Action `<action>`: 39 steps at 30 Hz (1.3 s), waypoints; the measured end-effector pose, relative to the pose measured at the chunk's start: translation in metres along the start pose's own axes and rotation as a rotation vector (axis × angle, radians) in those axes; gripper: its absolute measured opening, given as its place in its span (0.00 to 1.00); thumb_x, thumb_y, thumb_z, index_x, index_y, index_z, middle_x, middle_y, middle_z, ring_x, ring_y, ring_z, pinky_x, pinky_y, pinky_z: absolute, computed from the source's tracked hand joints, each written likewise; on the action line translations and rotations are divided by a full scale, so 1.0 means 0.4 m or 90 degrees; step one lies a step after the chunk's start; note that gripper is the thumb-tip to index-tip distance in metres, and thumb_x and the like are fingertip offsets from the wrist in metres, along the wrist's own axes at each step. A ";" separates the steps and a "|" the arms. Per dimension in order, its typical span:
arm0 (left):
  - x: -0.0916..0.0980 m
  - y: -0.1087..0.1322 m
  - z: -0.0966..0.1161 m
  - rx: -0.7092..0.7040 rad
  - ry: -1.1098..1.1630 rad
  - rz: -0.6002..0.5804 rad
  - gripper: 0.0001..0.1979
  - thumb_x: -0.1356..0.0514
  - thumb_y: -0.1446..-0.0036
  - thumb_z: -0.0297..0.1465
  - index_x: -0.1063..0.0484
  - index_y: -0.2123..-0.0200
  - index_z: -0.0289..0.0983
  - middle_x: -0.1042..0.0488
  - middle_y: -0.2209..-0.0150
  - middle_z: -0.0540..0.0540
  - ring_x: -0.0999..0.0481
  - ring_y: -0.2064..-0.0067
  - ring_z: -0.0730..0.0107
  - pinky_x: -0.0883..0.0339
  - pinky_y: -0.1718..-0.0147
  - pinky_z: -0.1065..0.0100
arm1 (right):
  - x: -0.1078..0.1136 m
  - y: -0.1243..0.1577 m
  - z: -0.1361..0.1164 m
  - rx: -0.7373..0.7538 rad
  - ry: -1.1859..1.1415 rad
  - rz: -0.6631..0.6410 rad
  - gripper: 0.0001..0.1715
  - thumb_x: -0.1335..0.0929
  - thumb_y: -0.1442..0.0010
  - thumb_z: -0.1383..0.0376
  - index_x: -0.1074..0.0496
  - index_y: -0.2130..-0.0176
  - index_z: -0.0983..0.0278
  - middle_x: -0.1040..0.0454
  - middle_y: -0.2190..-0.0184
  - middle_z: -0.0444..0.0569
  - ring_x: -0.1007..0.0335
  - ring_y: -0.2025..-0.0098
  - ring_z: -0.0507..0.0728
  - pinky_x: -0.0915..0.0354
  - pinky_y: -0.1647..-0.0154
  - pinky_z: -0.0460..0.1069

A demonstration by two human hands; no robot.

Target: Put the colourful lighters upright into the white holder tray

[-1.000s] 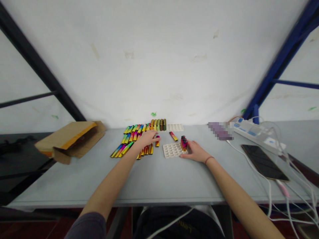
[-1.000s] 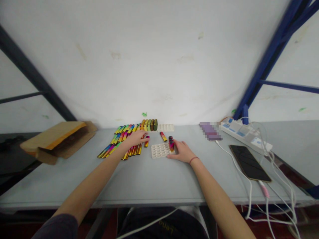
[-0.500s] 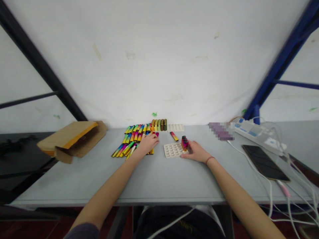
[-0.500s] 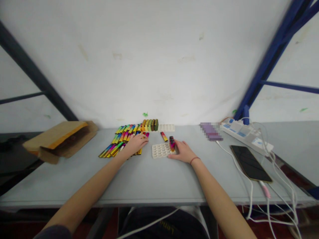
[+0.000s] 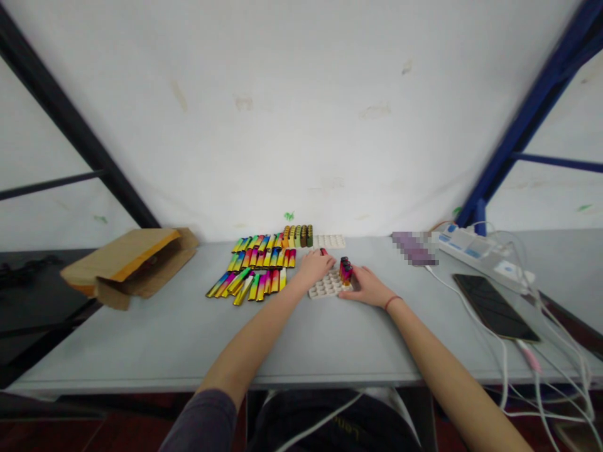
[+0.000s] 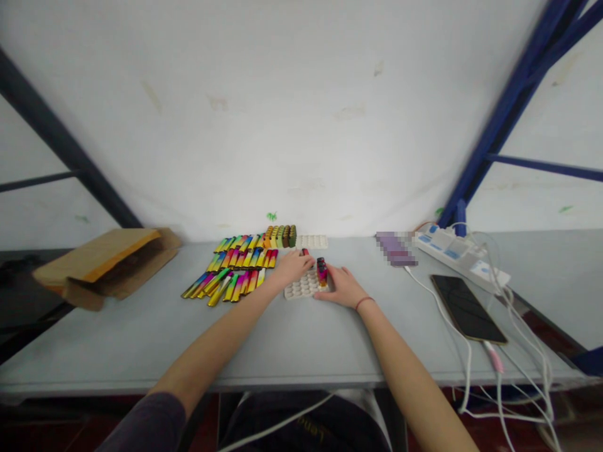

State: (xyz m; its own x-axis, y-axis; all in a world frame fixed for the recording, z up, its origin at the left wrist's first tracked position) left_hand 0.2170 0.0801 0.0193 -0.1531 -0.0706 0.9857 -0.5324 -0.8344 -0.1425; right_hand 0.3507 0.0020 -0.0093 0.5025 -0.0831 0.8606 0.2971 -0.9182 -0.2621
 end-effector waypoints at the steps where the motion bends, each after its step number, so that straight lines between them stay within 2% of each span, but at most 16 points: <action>1: -0.003 -0.008 0.003 0.018 0.003 -0.010 0.18 0.49 0.32 0.39 0.21 0.53 0.39 0.23 0.55 0.38 0.26 0.50 0.59 0.34 0.50 0.61 | 0.000 0.000 0.000 0.002 0.001 0.001 0.35 0.26 0.47 0.48 0.30 0.48 0.67 0.23 0.58 0.57 0.27 0.55 0.65 0.37 0.52 0.57; 3: -0.007 -0.019 0.003 0.042 0.033 -0.025 0.15 0.47 0.33 0.34 0.22 0.55 0.36 0.22 0.55 0.37 0.24 0.51 0.60 0.33 0.50 0.63 | 0.000 -0.001 -0.001 0.007 0.001 0.000 0.34 0.26 0.47 0.48 0.30 0.49 0.66 0.23 0.58 0.56 0.27 0.56 0.65 0.37 0.52 0.57; 5: -0.007 -0.023 -0.002 0.054 0.095 -0.026 0.15 0.46 0.35 0.29 0.24 0.50 0.35 0.21 0.53 0.39 0.24 0.49 0.61 0.33 0.49 0.65 | 0.000 -0.001 -0.001 0.008 -0.002 -0.001 0.33 0.26 0.47 0.49 0.30 0.50 0.66 0.23 0.59 0.56 0.28 0.56 0.64 0.37 0.53 0.56; 9: 0.028 0.005 -0.055 0.103 0.245 0.046 0.24 0.42 0.38 0.28 0.35 0.38 0.36 0.21 0.51 0.40 0.22 0.51 0.62 0.32 0.50 0.66 | 0.004 -0.001 -0.002 0.000 -0.015 0.002 0.33 0.26 0.47 0.49 0.30 0.50 0.66 0.23 0.59 0.56 0.28 0.57 0.64 0.36 0.55 0.56; 12: 0.084 0.055 -0.157 0.172 0.288 0.110 0.21 0.42 0.37 0.31 0.32 0.42 0.36 0.20 0.54 0.41 0.20 0.56 0.63 0.31 0.54 0.66 | 0.006 0.000 -0.002 -0.002 -0.024 0.008 0.33 0.25 0.48 0.49 0.29 0.50 0.65 0.22 0.58 0.56 0.28 0.57 0.64 0.36 0.55 0.56; 14: 0.130 0.094 -0.244 0.228 0.242 0.162 0.16 0.43 0.37 0.32 0.29 0.47 0.36 0.20 0.55 0.41 0.21 0.56 0.62 0.31 0.54 0.64 | 0.006 0.000 -0.001 -0.005 -0.027 0.010 0.33 0.25 0.49 0.49 0.29 0.50 0.65 0.22 0.57 0.56 0.28 0.56 0.64 0.36 0.54 0.56; 16: 0.160 0.131 -0.327 0.288 0.193 0.175 0.12 0.43 0.38 0.32 0.26 0.54 0.36 0.20 0.58 0.41 0.21 0.56 0.59 0.31 0.55 0.63 | 0.006 0.000 0.001 -0.011 -0.027 0.007 0.32 0.26 0.48 0.49 0.29 0.51 0.64 0.22 0.58 0.55 0.28 0.57 0.64 0.35 0.54 0.56; 18: 0.174 0.163 -0.389 0.330 0.164 0.181 0.10 0.42 0.40 0.31 0.25 0.57 0.37 0.20 0.59 0.41 0.21 0.56 0.58 0.32 0.56 0.63 | 0.004 0.001 0.005 -0.017 -0.023 -0.003 0.31 0.26 0.48 0.48 0.29 0.52 0.65 0.22 0.59 0.55 0.28 0.58 0.64 0.35 0.55 0.56; 20: 0.170 0.192 -0.424 0.359 0.151 0.170 0.09 0.42 0.41 0.31 0.24 0.59 0.38 0.19 0.60 0.42 0.22 0.56 0.57 0.32 0.58 0.64 | 0.002 0.001 0.007 -0.019 -0.020 -0.009 0.31 0.26 0.48 0.48 0.29 0.53 0.65 0.22 0.60 0.55 0.28 0.58 0.64 0.35 0.56 0.56; 22: 0.154 0.214 -0.431 0.362 0.154 0.133 0.08 0.42 0.41 0.31 0.24 0.61 0.39 0.19 0.60 0.43 0.22 0.58 0.58 0.33 0.60 0.64 | 0.002 0.001 0.007 -0.015 -0.020 -0.005 0.31 0.26 0.48 0.48 0.29 0.53 0.65 0.23 0.60 0.55 0.29 0.58 0.64 0.35 0.56 0.55; 25: 0.135 0.232 -0.407 0.311 0.171 0.070 0.08 0.41 0.42 0.32 0.24 0.61 0.38 0.19 0.61 0.44 0.22 0.60 0.61 0.34 0.62 0.66 | 0.005 0.002 0.006 -0.008 -0.024 0.005 0.31 0.26 0.48 0.49 0.29 0.52 0.65 0.23 0.60 0.55 0.29 0.58 0.63 0.35 0.56 0.55; 29: 0.127 0.239 -0.381 0.274 0.104 0.022 0.09 0.42 0.42 0.34 0.24 0.62 0.39 0.20 0.63 0.46 0.23 0.61 0.63 0.35 0.63 0.69 | 0.007 0.002 0.005 -0.007 -0.025 0.001 0.29 0.26 0.48 0.49 0.29 0.53 0.65 0.23 0.60 0.54 0.29 0.59 0.63 0.35 0.56 0.55; 36: 0.117 0.241 -0.387 0.265 0.060 0.002 0.08 0.44 0.40 0.34 0.26 0.64 0.39 0.20 0.63 0.45 0.22 0.60 0.62 0.34 0.62 0.68 | 0.007 0.002 0.003 -0.010 -0.019 0.002 0.28 0.26 0.47 0.49 0.30 0.55 0.64 0.23 0.61 0.53 0.29 0.60 0.62 0.35 0.57 0.55; 39: 0.126 0.252 -0.390 0.282 0.047 0.001 0.09 0.44 0.40 0.34 0.27 0.60 0.38 0.21 0.64 0.44 0.22 0.60 0.60 0.33 0.60 0.66 | 0.006 0.001 0.004 -0.009 -0.019 0.005 0.27 0.26 0.48 0.49 0.29 0.57 0.64 0.23 0.62 0.53 0.29 0.61 0.62 0.35 0.58 0.55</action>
State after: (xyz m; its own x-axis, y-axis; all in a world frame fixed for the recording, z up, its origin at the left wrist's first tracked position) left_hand 0.0257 0.0776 0.0404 -0.2205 -0.0458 0.9743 -0.1261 -0.9892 -0.0750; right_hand 0.3534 0.0020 -0.0081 0.5286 -0.0794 0.8451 0.2809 -0.9232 -0.2625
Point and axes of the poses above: each hand's wrist, its own y-axis away from the middle knuckle, its own x-axis out of the back of the hand, z = x × y, the point moved 6 cm from there along -y, towards the middle knuckle
